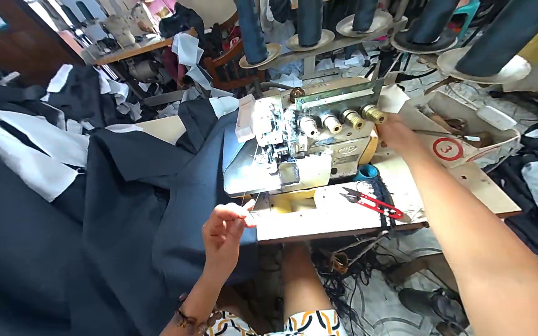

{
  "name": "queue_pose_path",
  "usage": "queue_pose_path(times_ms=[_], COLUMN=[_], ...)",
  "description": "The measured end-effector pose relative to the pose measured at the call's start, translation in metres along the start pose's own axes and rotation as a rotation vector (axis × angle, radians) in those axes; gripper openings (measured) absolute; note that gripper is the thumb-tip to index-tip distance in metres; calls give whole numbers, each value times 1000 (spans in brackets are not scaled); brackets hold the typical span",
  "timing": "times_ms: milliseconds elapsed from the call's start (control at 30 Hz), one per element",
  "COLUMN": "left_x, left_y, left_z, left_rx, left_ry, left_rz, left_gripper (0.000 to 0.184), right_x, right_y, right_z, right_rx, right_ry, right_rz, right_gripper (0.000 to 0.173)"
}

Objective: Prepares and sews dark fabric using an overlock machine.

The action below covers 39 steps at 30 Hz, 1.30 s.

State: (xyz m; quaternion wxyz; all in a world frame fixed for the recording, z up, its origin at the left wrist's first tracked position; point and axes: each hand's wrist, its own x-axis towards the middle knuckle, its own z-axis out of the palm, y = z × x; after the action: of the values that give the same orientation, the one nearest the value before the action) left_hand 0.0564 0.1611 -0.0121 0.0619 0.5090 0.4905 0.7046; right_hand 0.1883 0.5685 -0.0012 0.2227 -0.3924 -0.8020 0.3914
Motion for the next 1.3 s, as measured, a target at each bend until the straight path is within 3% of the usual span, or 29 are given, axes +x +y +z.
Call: queue_pose_path(times_ms=[67,167,467,767,967,1133,1300], left_x=[9,16,11,10,10,14,15], left_y=[1,-2,-5,-7,12,37,48], left_z=[7,16,23,17,31,25,31], left_rx=[-32,-57,-172,-427,-837,-807,-779], left_ry=[2,17,101,163,236,231,371], left_rz=[29,14,-97,-221,-482,-507,-584], left_gripper=[13,13,12,11,13,12,24], right_x=[-9,-11,4,-1,1,-5,-8], right_y=[19,22,-21,-29,-21,-24,-27], right_z=[8,15,2,4,10,8,9], right_rx=[77,124,-55,-33,15,-1,21], right_ry=[46,85,-92,-63,-5,-15,-14], right_rz=[-200,-240,302,383,382,348,348], right_gripper=[56,54,49,51,52,55,58])
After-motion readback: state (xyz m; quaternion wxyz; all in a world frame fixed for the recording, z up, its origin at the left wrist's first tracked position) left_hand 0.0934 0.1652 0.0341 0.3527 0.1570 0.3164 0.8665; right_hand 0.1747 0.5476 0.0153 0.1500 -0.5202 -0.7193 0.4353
